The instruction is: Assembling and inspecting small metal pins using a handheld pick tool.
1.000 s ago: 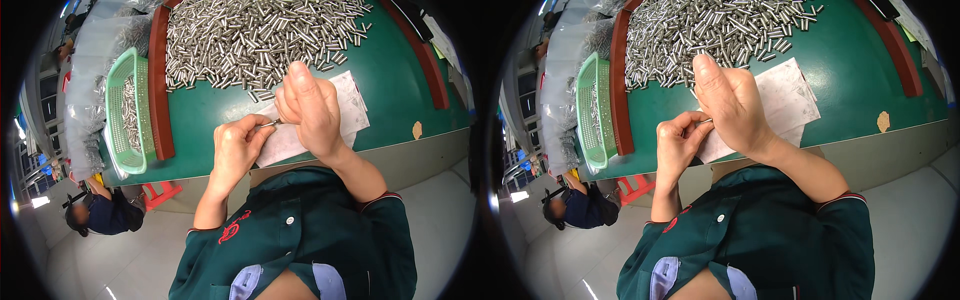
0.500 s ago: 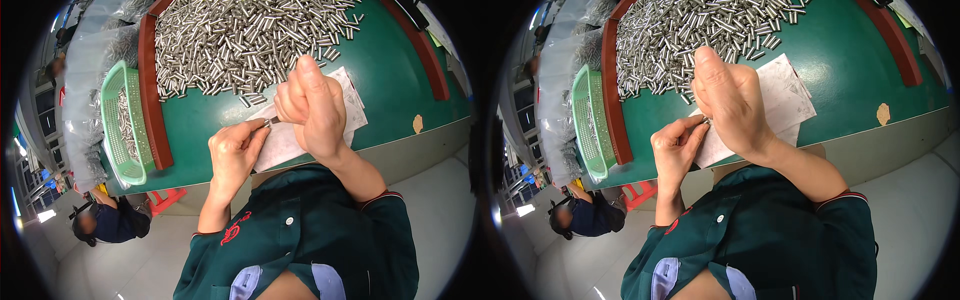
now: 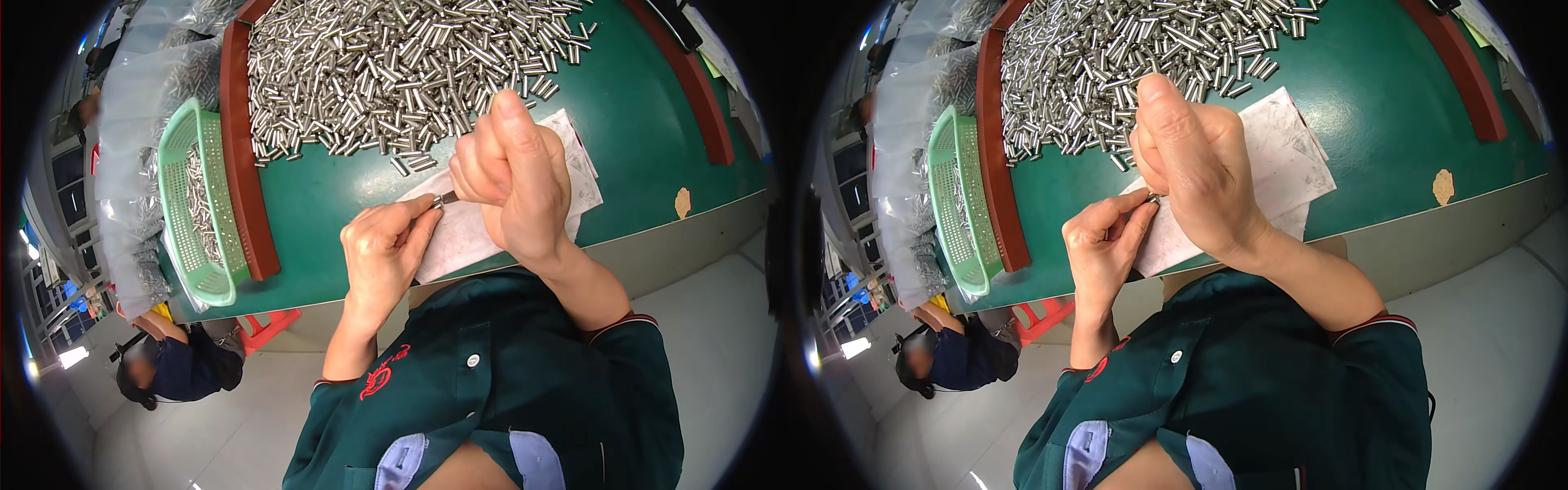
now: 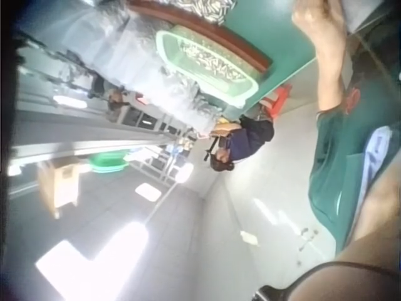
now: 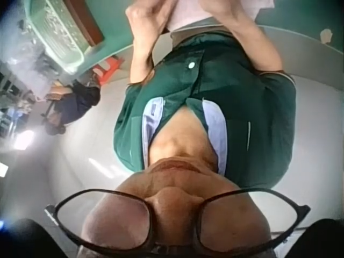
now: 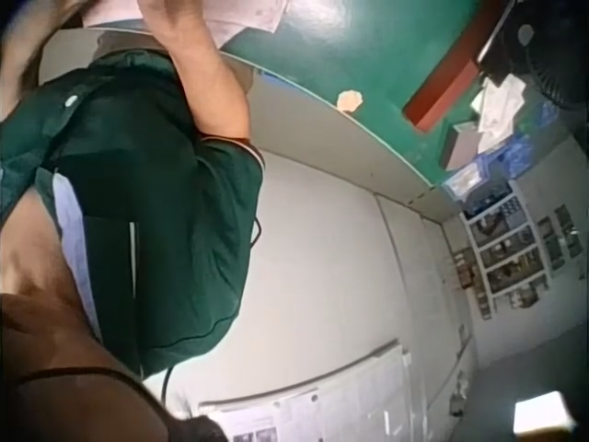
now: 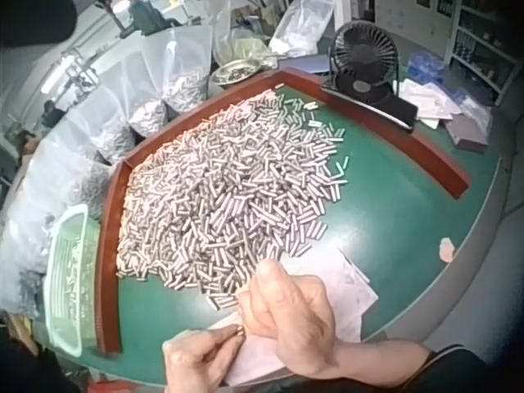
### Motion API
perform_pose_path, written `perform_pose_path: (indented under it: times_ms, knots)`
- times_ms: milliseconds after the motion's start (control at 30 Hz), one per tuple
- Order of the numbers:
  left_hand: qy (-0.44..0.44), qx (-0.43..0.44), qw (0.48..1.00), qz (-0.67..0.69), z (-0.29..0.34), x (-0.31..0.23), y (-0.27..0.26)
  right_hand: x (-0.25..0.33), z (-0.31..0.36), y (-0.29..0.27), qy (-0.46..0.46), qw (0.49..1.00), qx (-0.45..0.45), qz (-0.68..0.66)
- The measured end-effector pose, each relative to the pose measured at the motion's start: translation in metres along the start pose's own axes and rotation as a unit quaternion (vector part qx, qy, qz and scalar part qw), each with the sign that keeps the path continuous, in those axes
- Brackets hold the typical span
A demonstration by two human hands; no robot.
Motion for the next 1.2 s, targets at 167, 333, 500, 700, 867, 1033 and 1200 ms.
perform_pose_path:
  times_ms: [167,333,500,700,867,1033,1200]
  knots:
    - [0.006,-0.005,1.0,0.01,0.0,0.001,0.0,-0.001,0.0,0.002,-0.003,1.0,0.009,0.008]
    - [0.016,-0.012,1.0,0.024,0.0,0.002,0.001,-0.001,0.001,0.005,-0.006,1.0,0.012,0.024]
    - [0.038,-0.001,0.999,0.025,0.0,0.0,0.001,0.002,0.009,0.013,-0.062,0.993,0.027,0.096]
    - [0.042,0.005,0.998,0.042,-0.001,0.0,0.002,0.003,0.016,0.025,-0.099,0.984,0.078,0.122]
    - [0.049,0.0,0.999,0.018,-0.002,-0.005,0.0,0.002,0.014,0.023,-0.107,0.984,0.059,0.129]
    - [0.12,-0.004,0.991,-0.062,0.0,-0.02,-0.002,-0.001,0.003,0.007,-0.074,0.996,0.026,0.052]
    - [0.235,0.01,0.954,-0.185,-0.001,-0.038,0.007,-0.001,0.003,0.006,-0.063,0.997,0.025,0.03]
Point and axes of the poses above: each hand's wrist, its own z-axis away from the middle knuckle, its own y-axis out of the palm, x = y × z, the point moved 8 cm from there along -z, towards the middle knuckle, and after that the axes turned 9 degrees about -x, right-handed, at the moved point
